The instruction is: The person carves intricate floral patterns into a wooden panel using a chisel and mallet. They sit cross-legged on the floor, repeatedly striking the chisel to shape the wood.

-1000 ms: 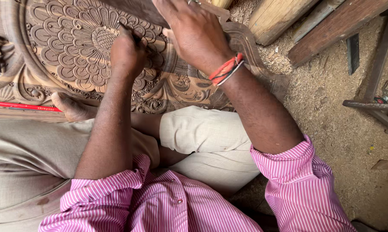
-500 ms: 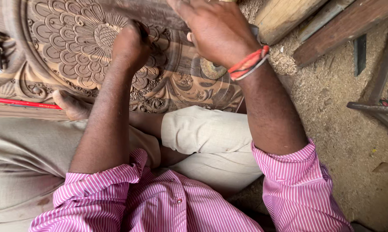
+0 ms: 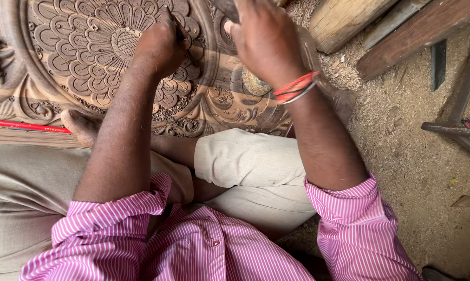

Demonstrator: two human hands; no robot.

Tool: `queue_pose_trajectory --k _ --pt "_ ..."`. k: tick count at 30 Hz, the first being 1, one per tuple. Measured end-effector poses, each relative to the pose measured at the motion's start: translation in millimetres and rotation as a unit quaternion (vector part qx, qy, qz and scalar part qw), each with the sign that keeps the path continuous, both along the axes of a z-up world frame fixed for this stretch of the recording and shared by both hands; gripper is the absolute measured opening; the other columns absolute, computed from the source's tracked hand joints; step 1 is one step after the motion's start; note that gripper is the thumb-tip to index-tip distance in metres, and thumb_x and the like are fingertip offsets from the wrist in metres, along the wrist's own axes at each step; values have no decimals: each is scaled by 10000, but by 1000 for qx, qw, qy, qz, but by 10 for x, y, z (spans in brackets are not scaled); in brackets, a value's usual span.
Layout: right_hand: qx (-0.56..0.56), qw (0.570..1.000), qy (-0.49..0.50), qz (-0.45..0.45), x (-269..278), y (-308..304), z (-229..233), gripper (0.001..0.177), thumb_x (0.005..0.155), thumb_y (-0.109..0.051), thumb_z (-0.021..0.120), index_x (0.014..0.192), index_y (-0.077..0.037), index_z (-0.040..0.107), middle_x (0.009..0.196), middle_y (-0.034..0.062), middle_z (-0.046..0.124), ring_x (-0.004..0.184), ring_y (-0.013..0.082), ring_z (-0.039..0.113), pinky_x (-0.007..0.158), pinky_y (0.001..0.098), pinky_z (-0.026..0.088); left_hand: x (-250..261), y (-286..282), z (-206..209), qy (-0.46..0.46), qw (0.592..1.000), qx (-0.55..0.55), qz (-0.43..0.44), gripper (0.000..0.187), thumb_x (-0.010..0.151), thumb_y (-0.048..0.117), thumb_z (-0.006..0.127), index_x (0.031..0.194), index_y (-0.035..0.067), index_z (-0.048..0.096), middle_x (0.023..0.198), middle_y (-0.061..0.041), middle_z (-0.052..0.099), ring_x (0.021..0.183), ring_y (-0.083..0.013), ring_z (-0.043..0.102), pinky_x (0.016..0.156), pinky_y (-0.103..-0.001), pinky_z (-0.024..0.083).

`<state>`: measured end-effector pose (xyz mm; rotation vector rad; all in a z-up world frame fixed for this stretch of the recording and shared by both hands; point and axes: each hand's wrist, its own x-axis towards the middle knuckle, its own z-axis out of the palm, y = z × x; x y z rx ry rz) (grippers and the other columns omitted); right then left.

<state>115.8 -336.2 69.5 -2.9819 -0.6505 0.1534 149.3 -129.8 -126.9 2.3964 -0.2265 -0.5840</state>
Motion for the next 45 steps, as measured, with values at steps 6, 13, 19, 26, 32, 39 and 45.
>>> queue_pose_trajectory --k 6,13,19,26,32,39,45 --pt "29 985 -112 129 -88 -145 53 738 868 -104 750 1519 -59 407 1280 179 670 1023 292 722 810 387 616 61 9 117 -17 1000 1 -22 331 1066 178 611 1264 -62 498 1009 -233 692 906 -326 697 830 -470 590" --pt "-12 1000 23 14 -139 -241 6 766 950 -86 759 1602 -63 358 1255 181 680 952 293 725 737 404 620 160 -17 197 15 999 1 -43 315 1014 129 621 1290 3 536 1047 -194 697 948 -284 706 860 -436 596" --pt "34 999 -16 -5 -147 -256 92 701 1011 -129 780 1589 -61 389 1329 187 672 1081 327 719 924 433 593 129 -34 141 -23 994 47 -96 281 1062 231 645 1231 9 617 1052 -180 697 967 -271 707 877 -429 592" --pt "50 990 -55 124 -161 -338 224 822 839 -55 734 1568 -75 353 1387 239 633 1146 386 708 929 439 573 149 -66 272 28 996 38 -79 248 1064 185 606 1249 19 599 1050 -172 702 941 -249 711 845 -419 609" --pt "-14 987 144 -68 -227 -371 -50 802 987 -115 695 1652 -98 248 1175 212 685 1010 339 715 950 445 567 199 -103 428 54 993 46 -98 204 1060 156 576 1214 30 618 1016 -174 701 898 -254 709 839 -430 600" --pt "78 997 -19 8 -339 -595 -233 862 972 -117 751 1652 -97 221 1492 213 581 1215 351 678 1033 437 552 245 -134 346 21 990 51 -130 188 1052 136 567 1162 14 657 1017 -175 706 890 -253 708 824 -425 611" --pt "31 988 127 -78 -368 -559 -332 816 976 -188 733 1629 -109 250 1533 204 518 1257 346 622 1061 472 482 251 -195 314 22 978 118 -170 245 1082 203 548 1259 44 605 995 -177 692 834 -252 697 739 -404 619"
